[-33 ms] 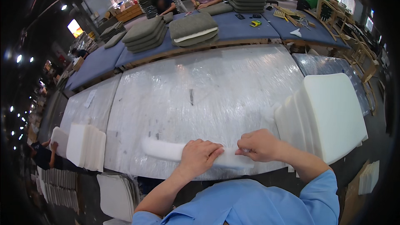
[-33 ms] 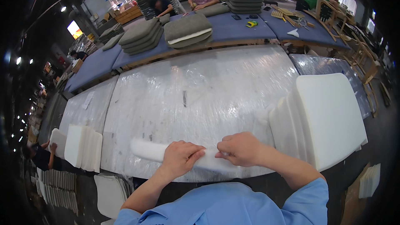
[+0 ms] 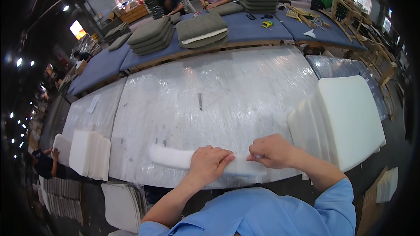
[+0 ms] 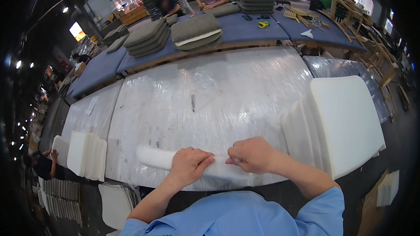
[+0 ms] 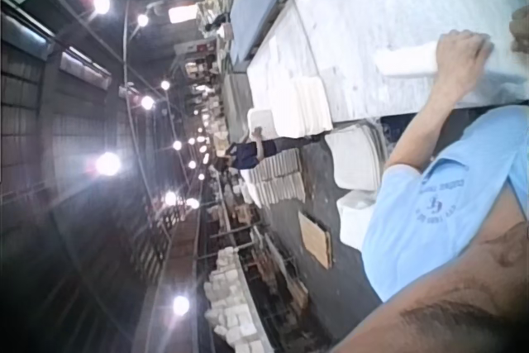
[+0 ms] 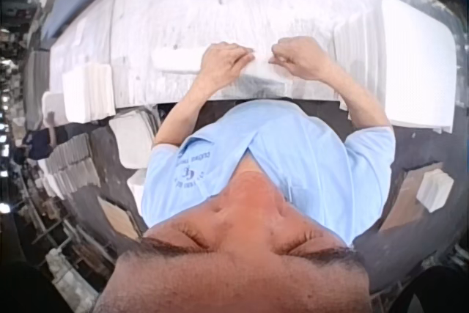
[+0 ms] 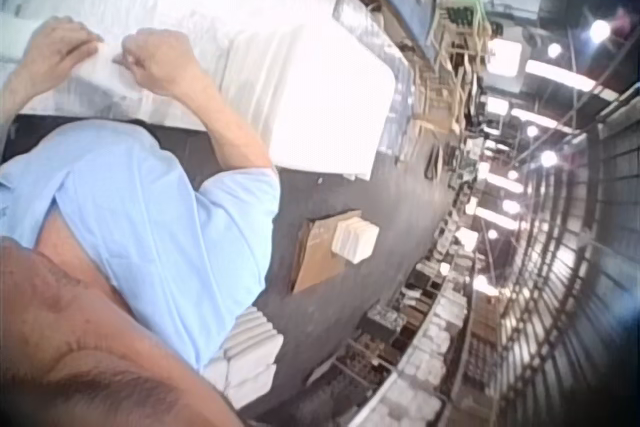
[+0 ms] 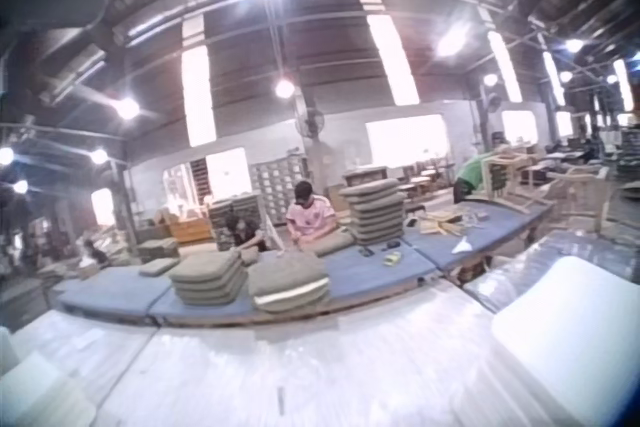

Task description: The person picks up a rectangular white foam sheet from a stack and rolls it tightly by hand on a plastic-covered worktable. The rolled foam is held and then placed aside while the person repeats the process with another sheet.

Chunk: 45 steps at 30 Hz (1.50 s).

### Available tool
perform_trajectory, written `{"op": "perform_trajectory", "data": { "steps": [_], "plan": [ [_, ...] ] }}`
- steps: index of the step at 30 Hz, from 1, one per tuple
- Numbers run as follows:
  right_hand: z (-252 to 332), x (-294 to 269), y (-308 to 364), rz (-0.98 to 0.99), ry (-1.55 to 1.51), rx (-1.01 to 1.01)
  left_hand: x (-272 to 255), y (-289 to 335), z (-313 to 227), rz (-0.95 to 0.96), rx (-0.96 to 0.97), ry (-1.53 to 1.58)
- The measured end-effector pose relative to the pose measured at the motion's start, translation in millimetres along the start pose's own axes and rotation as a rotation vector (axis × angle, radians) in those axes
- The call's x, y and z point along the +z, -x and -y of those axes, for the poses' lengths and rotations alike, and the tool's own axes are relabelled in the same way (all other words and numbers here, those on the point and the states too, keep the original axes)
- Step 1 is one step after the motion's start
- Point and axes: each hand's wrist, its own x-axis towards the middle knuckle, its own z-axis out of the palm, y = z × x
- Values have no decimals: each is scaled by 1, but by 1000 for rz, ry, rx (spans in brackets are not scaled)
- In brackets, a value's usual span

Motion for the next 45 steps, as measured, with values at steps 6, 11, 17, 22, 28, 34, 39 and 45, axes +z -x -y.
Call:
{"op": "perform_trajectory", "data": {
  "steps": [6, 11, 17, 22, 28, 34, 39, 45],
  "plan": [
    [-16, 14, -3, 164, -243, 263, 0, -4, 0, 10, 9, 53],
    [-24, 23, -3, 169, -335, 310, 1, -1, -8, -45, 130, -104],
    [-50, 34, -13, 203, -468, 254, 21, 4, -39, -90, 321, -220],
    [-57, 35, -26, 336, -526, 254, 33, -4, -43, -55, 270, -223],
    [-72, 50, -28, 385, -413, 278, 33, -11, -54, 23, 186, -243],
    [-80, 33, -28, 41, -406, 329, 31, -15, -48, 156, 77, -222],
    [-50, -1, -26, -41, -495, 216, 23, -26, -41, 256, -8, -21],
    [-13, 10, -38, 150, -281, 149, -12, 22, 1, -247, -75, -356]
  ]
}}
